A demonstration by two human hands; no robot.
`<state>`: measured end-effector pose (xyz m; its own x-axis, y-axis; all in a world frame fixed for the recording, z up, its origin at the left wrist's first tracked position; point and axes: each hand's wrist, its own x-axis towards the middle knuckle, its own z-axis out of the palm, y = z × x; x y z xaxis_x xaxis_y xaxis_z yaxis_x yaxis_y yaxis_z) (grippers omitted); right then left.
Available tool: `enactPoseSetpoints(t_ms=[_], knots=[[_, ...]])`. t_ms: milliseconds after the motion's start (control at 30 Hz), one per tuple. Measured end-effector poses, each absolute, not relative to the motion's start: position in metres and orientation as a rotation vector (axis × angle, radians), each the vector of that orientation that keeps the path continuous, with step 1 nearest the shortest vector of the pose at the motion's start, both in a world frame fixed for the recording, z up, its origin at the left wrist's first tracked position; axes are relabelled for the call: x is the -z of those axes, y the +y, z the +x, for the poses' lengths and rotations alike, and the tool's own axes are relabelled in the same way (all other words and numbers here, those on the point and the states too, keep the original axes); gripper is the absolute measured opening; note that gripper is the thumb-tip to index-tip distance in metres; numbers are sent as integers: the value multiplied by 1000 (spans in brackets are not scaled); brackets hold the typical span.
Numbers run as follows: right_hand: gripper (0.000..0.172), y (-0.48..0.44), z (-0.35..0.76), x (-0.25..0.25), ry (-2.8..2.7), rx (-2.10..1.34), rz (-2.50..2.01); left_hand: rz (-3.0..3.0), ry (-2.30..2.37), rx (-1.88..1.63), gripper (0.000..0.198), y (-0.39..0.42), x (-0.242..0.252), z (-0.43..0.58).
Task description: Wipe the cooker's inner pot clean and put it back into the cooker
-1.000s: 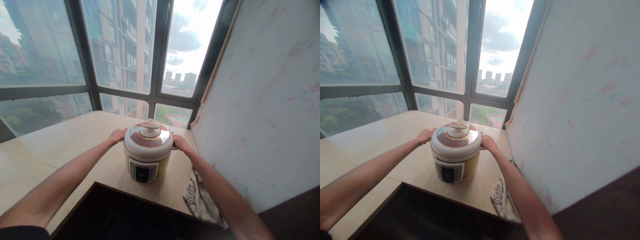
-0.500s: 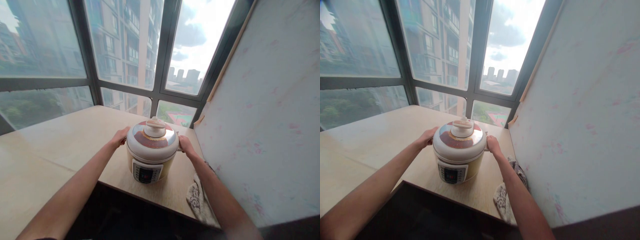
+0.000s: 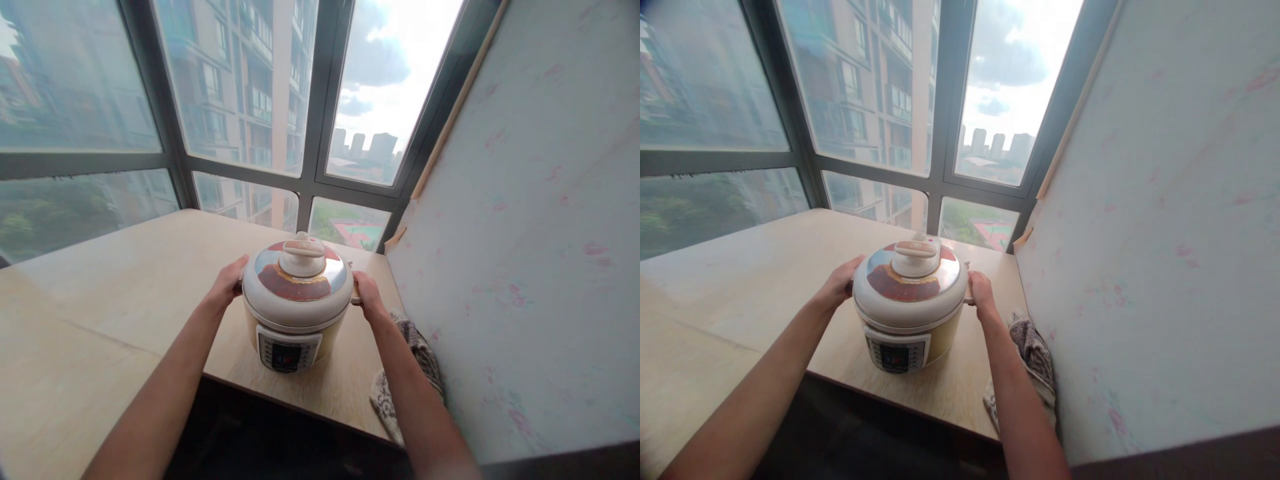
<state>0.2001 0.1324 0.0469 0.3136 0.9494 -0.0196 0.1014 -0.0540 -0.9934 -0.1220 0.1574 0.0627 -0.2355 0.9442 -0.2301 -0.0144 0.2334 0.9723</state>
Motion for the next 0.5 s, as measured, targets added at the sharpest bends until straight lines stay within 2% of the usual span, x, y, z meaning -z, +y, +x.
enactPoseSetpoints(t_ms=[233,500], knots=[[37,134,201,-39,-1014,-927,-1357,822,1400,-1235,37,158,-61,-119],[32,129,202,-33,-1040,-898,-1254,808,1283,-1342,33,146,-64,-119]])
